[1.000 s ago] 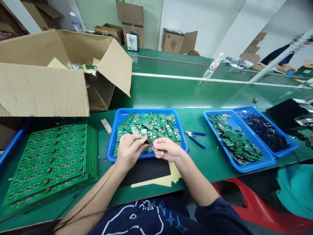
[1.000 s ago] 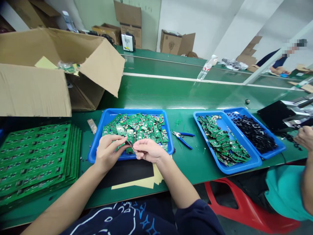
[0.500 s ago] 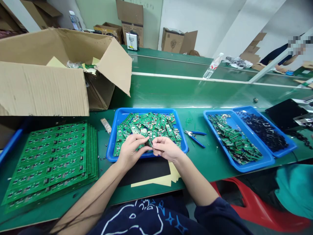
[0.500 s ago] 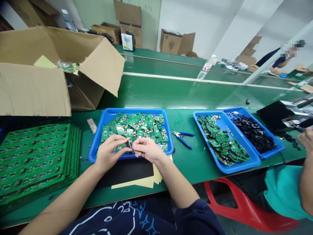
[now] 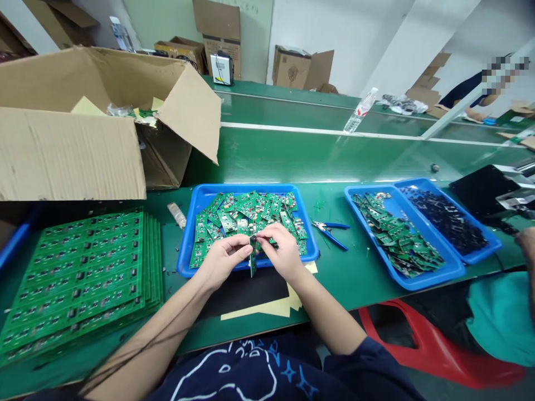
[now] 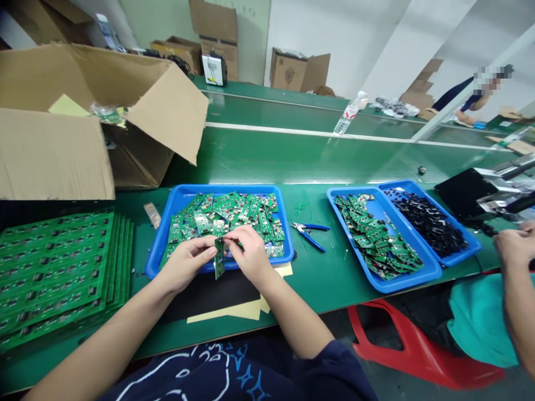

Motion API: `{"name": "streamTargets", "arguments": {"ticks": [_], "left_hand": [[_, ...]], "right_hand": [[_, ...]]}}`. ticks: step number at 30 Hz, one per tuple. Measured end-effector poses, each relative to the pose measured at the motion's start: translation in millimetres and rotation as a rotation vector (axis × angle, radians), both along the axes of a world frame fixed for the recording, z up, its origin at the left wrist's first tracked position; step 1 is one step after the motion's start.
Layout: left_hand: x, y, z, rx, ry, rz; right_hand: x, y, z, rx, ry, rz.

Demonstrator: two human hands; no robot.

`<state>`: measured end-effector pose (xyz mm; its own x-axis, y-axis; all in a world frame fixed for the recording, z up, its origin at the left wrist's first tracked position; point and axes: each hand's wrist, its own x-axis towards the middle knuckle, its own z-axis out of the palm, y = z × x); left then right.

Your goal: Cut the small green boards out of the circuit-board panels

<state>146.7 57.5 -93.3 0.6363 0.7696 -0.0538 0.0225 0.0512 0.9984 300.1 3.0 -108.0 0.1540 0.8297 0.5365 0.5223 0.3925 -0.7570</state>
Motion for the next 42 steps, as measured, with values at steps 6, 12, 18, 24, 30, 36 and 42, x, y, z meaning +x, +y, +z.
{"name": "streamTargets", "arguments": {"ticks": [6,12,18,24,30,36,42], "left_hand": [[-6,3,0.6,-0.133,0.028,-0.082],[-8,4,0.7,-0.113,0.055,-0.179],[-7,4,0.1,0.532,0.138,0.058],[-8,4,-6.5,0.916,0.243,0.082],[-8,4,-11.0,0.997,0.326,0.102],[-10,7,-10.6,1.13,0.343,0.182],[-13,9,-5.5,1.33,0.254,0.248]], "right_hand": [[10,1,-0.6,0.083,-0.157,0.051],[9,-3,0.2,0.188,-0.214,-0.03],[16,-3,10.6,0.188,0.004,-0.281],[13,-3,12.8,-0.066,0.086,0.037],[6,-2,7.9,-0.085,0.112,0.081],[14,-4,5.8,-0.223,0.239,0.273],[15,3,0.3,-0.575,0.854,0.402]]}}
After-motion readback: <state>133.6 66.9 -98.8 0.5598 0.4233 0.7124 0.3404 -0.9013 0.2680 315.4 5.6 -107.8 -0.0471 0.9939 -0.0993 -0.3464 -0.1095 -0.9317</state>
